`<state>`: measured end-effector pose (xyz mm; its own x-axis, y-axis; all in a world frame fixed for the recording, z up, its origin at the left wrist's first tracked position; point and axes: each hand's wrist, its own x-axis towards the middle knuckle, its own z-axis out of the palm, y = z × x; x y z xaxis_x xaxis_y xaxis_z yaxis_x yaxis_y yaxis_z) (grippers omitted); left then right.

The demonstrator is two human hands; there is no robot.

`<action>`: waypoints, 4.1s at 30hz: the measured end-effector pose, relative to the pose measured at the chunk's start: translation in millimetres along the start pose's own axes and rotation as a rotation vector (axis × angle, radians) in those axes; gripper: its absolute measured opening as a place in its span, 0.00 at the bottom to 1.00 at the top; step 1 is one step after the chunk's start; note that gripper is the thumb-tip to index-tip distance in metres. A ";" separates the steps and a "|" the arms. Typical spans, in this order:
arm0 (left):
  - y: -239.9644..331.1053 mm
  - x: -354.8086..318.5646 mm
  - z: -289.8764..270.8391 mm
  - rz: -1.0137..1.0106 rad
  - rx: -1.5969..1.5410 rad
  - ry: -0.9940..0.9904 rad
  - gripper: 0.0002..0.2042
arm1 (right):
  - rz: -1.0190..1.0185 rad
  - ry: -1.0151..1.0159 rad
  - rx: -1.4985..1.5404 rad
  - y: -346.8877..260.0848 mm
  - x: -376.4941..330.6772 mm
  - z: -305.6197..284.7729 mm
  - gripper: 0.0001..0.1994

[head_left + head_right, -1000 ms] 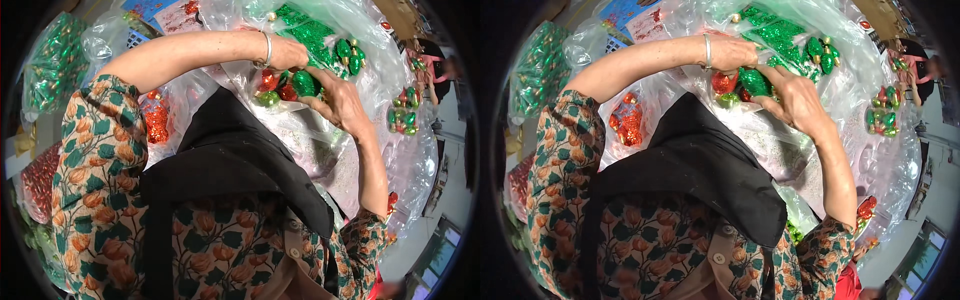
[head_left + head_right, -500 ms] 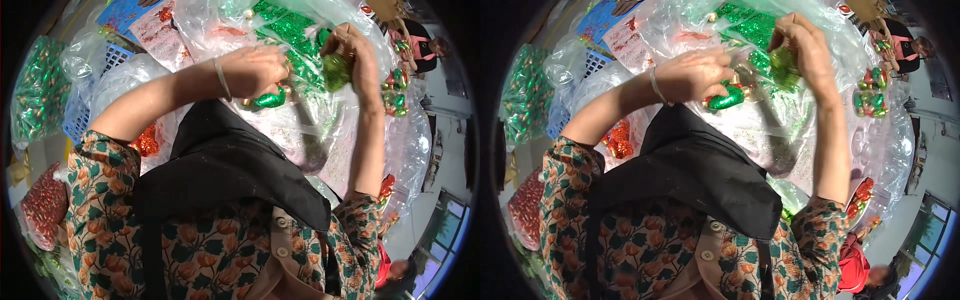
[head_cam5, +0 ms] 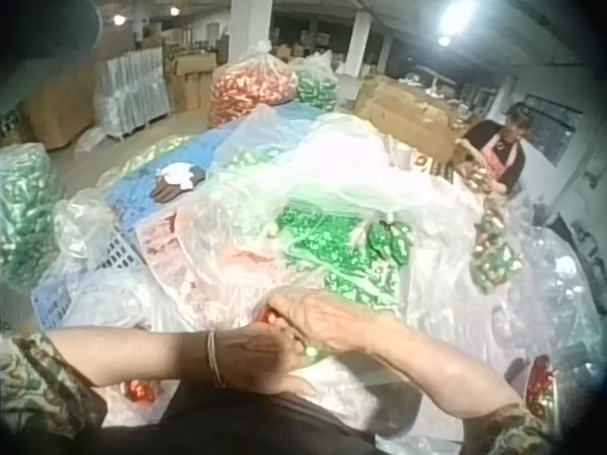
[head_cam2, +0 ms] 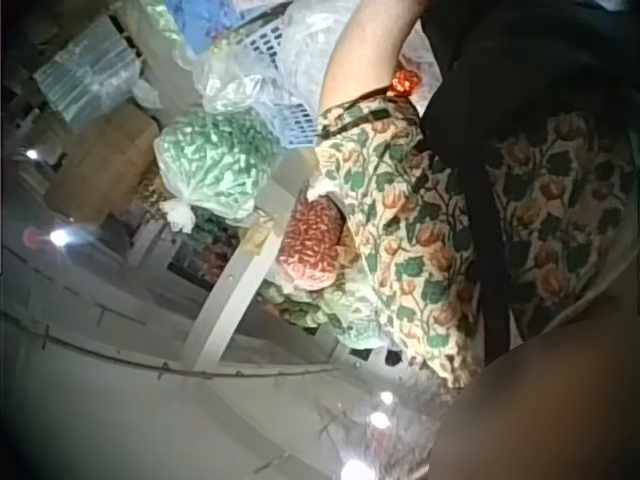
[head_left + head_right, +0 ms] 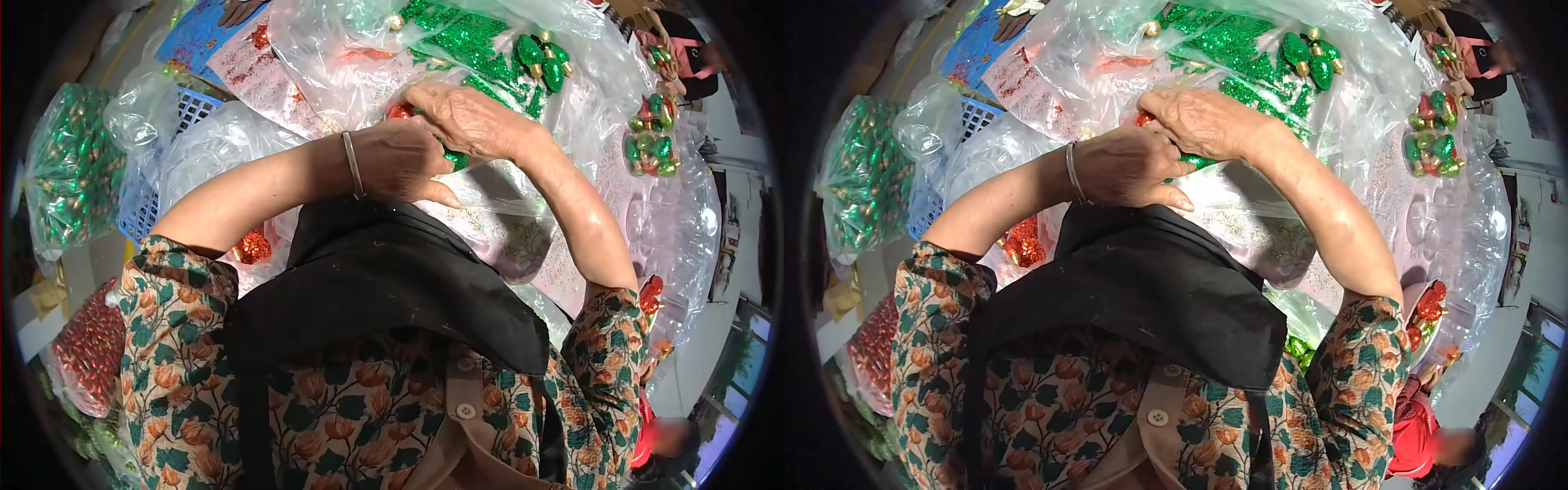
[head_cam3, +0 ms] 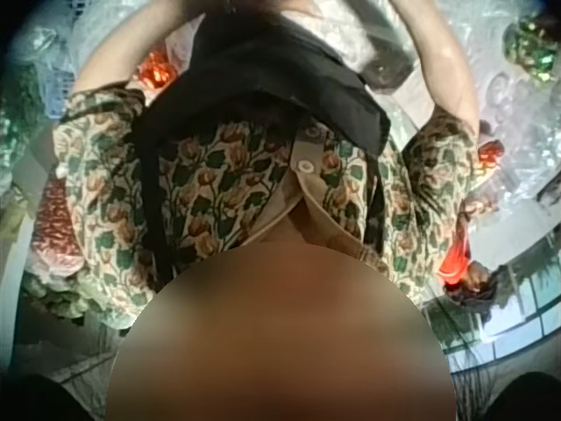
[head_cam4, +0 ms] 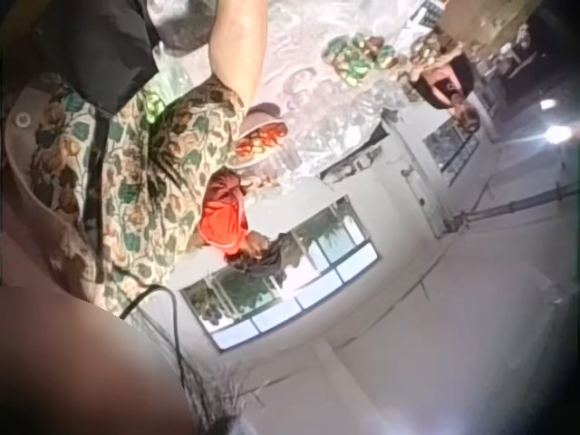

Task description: Sorting and placing small green and red plastic items into bags.

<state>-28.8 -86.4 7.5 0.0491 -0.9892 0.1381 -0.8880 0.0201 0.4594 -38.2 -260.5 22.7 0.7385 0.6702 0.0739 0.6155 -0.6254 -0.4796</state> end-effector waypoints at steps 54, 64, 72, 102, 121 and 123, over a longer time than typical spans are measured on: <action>-67.4 -348.0 109.7 -1.627 -0.203 0.894 0.11 | 1.635 1.458 -0.315 -127.3 -570.1 364.8 0.21; -155.5 -369.9 394.3 -1.850 -0.470 0.654 0.15 | 0.973 0.872 0.227 29.8 -222.9 -9.5 0.10; -119.7 -325.6 292.8 -1.506 0.122 0.482 0.16 | 0.990 0.202 -0.242 288.1 -102.8 -47.6 0.19; -5.7 -97.3 -43.9 -0.526 -0.022 0.897 0.24 | 0.402 1.301 1.344 -12.2 -135.9 14.6 0.25; -57.6 69.1 -30.4 0.410 0.583 0.255 0.21 | 0.560 0.622 0.538 -46.0 -119.7 10.1 0.26; -43.8 69.5 -38.2 0.123 0.295 -0.077 0.22 | 0.563 0.559 0.656 -20.7 -129.6 -7.1 0.24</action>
<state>31.0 -150.5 30.6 -0.0913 -0.9903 0.1050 -0.9799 0.1082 0.1678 -144.6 -337.2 29.3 0.9992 -0.0394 0.0062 -0.0075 -0.3379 -0.9412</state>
